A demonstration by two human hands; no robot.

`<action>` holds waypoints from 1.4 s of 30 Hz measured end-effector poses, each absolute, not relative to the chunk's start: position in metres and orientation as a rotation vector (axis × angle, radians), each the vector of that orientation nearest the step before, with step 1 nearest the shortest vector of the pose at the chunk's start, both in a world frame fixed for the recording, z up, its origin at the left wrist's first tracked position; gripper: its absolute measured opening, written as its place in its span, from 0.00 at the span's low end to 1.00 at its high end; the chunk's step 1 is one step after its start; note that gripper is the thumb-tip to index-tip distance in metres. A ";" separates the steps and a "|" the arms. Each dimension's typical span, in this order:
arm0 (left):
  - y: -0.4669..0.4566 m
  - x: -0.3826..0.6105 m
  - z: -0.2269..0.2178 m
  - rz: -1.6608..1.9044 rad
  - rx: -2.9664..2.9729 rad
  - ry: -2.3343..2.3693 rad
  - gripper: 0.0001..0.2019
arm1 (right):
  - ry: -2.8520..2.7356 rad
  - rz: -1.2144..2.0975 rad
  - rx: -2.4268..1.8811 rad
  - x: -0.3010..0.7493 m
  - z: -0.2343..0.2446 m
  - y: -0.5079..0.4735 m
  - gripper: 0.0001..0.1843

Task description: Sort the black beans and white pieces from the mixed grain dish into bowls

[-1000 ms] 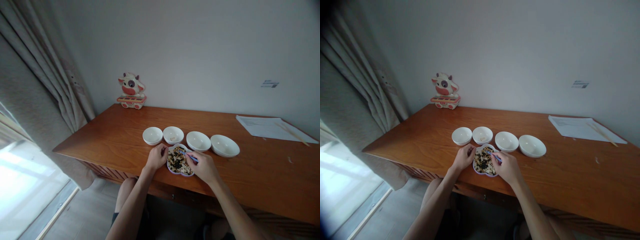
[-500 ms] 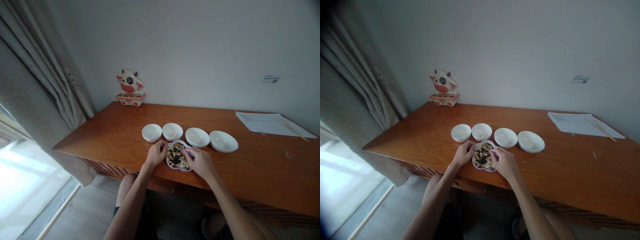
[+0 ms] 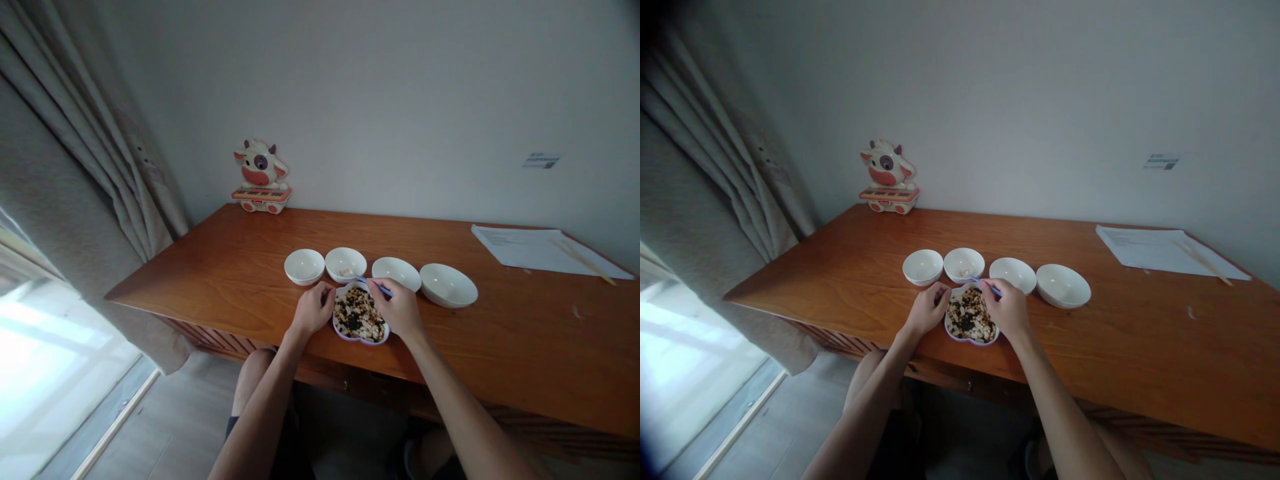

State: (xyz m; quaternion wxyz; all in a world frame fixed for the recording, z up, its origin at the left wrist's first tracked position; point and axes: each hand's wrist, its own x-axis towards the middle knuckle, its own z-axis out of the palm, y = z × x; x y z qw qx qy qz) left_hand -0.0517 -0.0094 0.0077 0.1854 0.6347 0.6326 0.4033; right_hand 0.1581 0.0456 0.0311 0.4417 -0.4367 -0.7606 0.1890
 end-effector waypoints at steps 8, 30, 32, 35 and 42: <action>-0.009 -0.052 0.004 1.160 1.796 1.766 0.12 | -1.867 0.509 -1.105 0.161 0.029 0.045 0.17; -0.008 -0.051 0.008 1.111 1.803 1.831 0.11 | -2.209 0.442 -0.954 0.160 0.033 0.031 0.12; -0.008 -0.051 0.008 1.105 1.800 1.830 0.11 | -2.230 0.443 -0.952 0.161 0.032 0.031 0.11; -0.008 -0.051 0.009 1.098 1.796 1.834 0.11 | -2.257 0.445 -0.946 0.161 0.030 0.033 0.11; -0.009 -0.050 0.009 1.090 1.806 1.839 0.11 | -2.300 0.439 -0.922 0.161 0.029 0.034 0.11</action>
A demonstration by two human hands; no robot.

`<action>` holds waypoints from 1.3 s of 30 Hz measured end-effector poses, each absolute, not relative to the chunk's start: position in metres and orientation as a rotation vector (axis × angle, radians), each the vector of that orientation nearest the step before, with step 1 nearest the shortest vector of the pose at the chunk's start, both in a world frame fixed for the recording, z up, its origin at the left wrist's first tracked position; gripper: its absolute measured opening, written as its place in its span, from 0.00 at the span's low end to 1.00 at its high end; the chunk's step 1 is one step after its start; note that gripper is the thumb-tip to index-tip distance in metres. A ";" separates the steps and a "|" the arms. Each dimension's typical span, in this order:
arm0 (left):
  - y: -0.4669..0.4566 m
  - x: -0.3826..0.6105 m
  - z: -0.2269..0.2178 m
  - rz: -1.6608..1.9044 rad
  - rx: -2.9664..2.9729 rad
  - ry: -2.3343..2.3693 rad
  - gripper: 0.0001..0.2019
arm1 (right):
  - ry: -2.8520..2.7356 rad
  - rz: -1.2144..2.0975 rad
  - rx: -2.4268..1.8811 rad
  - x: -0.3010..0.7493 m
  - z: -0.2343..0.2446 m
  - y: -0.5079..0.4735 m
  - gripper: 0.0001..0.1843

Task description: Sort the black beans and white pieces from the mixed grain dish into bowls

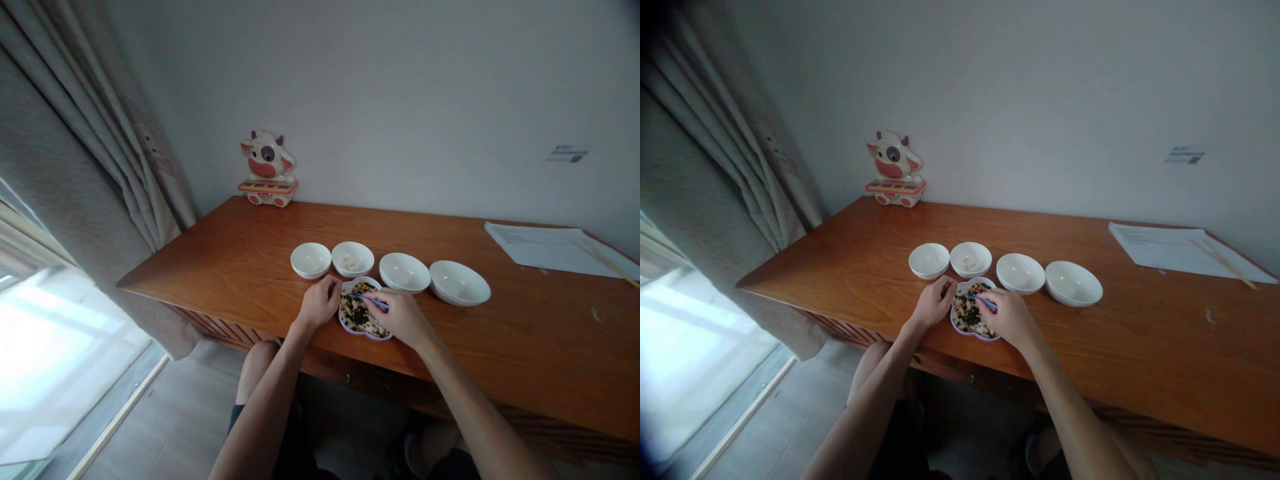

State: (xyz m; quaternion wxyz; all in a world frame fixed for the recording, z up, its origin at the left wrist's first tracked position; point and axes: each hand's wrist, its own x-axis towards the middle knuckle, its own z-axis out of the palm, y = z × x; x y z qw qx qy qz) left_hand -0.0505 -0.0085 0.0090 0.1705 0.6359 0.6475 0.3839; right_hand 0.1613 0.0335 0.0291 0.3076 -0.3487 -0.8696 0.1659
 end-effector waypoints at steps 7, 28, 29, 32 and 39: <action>-0.009 -0.051 0.009 1.088 1.814 1.839 0.11 | -2.302 0.413 -0.908 0.160 0.030 0.030 0.12; -0.009 -0.051 0.009 1.090 1.823 1.832 0.11 | -2.220 0.528 -1.042 0.161 0.033 0.035 0.13; -0.009 -0.051 0.009 1.093 1.820 1.829 0.11 | -2.210 0.535 -1.043 0.161 0.033 0.035 0.13; -0.010 -0.051 0.009 1.106 1.811 1.817 0.11 | -2.197 0.553 -1.040 0.162 0.033 0.035 0.13; -0.010 -0.051 0.010 1.105 1.827 1.814 0.11 | -2.199 0.544 -1.035 0.162 0.035 0.032 0.11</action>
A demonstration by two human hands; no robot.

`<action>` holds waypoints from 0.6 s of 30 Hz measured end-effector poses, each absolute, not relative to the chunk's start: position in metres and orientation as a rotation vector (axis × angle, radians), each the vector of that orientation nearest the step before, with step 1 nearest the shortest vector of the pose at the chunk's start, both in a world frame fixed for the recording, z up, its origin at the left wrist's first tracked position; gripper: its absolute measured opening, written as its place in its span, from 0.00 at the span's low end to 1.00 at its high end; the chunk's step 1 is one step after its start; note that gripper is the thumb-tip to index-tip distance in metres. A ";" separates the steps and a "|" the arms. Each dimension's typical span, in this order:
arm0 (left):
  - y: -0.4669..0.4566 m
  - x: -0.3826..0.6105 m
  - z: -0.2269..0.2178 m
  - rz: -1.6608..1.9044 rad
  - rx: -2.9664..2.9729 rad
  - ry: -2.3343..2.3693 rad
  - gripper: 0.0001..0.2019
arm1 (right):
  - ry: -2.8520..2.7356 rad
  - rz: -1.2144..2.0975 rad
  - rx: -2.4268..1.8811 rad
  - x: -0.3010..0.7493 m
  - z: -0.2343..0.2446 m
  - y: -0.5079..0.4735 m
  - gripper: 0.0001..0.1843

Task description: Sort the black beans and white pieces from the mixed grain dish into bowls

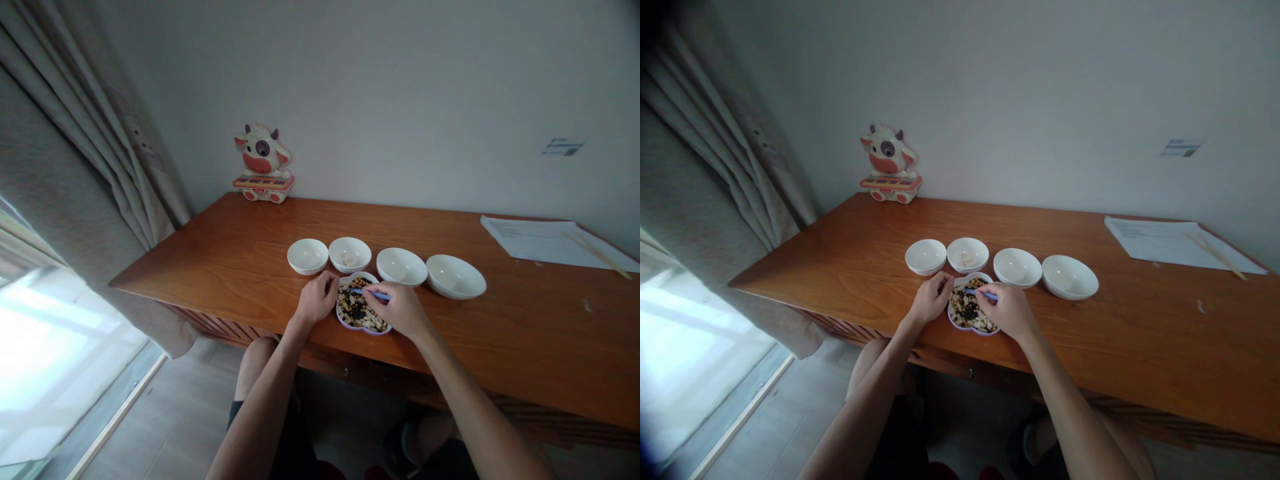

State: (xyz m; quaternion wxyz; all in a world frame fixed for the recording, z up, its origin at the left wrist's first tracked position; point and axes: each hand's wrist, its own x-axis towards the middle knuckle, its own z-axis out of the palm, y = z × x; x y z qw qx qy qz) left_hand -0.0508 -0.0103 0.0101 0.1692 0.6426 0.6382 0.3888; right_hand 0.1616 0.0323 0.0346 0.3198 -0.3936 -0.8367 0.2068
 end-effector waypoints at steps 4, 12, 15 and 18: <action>-0.010 -0.051 0.009 1.087 1.833 1.834 0.11 | -2.175 0.544 -1.044 0.162 0.035 0.032 0.12; -0.009 -0.050 0.009 1.075 1.840 1.841 0.12 | -2.211 0.539 -1.020 0.165 0.034 0.037 0.11; -0.009 -0.050 0.009 1.073 1.839 1.843 0.12 | -2.263 0.509 -0.970 0.170 0.035 0.038 0.10; -0.009 -0.050 0.008 1.077 1.846 1.837 0.11 | -2.313 0.461 -0.888 0.175 0.034 0.037 0.10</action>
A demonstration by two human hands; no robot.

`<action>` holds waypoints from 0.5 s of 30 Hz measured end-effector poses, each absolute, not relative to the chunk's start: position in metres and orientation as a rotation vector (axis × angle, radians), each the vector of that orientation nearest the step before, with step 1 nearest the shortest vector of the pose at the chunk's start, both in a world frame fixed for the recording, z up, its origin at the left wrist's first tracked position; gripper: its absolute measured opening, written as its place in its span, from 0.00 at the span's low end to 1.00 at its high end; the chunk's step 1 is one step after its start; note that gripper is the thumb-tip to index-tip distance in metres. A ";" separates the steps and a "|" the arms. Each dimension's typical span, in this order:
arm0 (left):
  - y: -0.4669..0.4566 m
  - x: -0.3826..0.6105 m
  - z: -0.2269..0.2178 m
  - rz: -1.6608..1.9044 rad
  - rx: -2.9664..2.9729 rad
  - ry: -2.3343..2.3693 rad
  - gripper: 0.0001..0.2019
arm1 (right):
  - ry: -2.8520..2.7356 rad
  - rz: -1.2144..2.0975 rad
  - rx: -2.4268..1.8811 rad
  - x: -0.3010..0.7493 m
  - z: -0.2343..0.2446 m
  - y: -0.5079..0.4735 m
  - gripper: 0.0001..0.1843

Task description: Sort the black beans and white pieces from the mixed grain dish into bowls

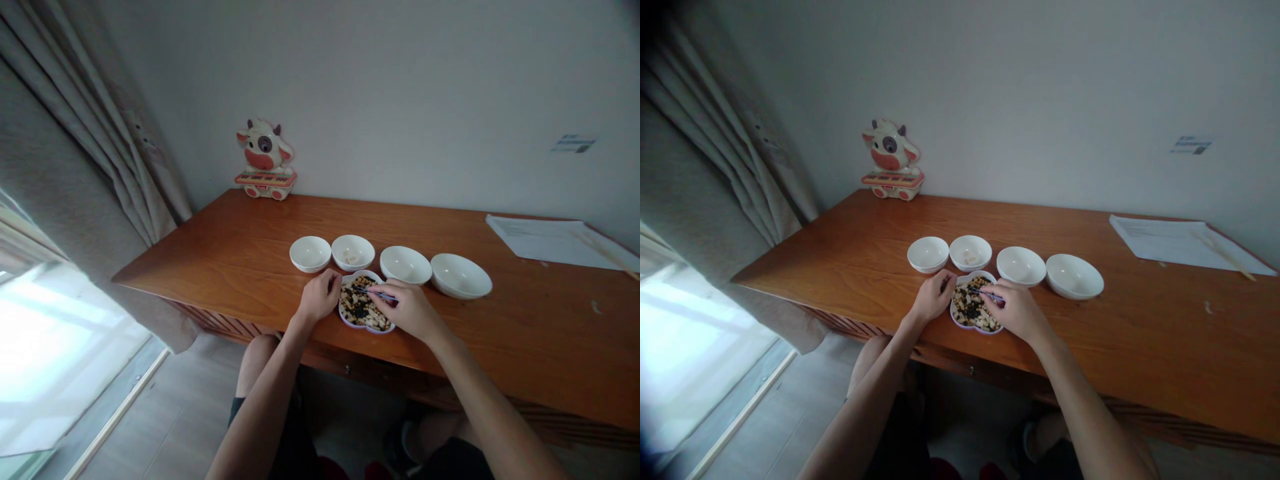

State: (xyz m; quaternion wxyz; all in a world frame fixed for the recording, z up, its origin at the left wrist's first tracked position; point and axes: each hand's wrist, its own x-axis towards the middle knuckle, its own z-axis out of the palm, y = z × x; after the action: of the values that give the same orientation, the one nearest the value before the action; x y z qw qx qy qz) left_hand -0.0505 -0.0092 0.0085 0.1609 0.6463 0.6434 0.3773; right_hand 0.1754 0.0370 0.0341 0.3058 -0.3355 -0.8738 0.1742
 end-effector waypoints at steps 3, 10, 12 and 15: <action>-0.010 -0.051 0.009 1.079 1.846 1.836 0.11 | -2.341 0.396 -0.796 0.179 0.032 0.036 0.12; -0.010 -0.051 0.011 1.080 1.842 1.837 0.11 | -2.400 0.333 -0.747 0.175 0.028 0.034 0.12; -0.010 -0.051 0.010 1.082 1.845 1.834 0.11 | -2.422 0.316 -0.751 0.174 0.027 0.033 0.13; -0.010 -0.052 0.010 1.088 1.851 1.827 0.11 | -2.441 0.304 -0.767 0.172 0.026 0.031 0.14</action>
State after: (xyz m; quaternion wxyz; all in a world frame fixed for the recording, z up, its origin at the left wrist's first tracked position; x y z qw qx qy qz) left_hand -0.0515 -0.0098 0.0095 0.1606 0.6480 0.6397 0.3809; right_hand 0.1723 0.0305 0.0262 0.2788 -0.2858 -0.9098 0.1131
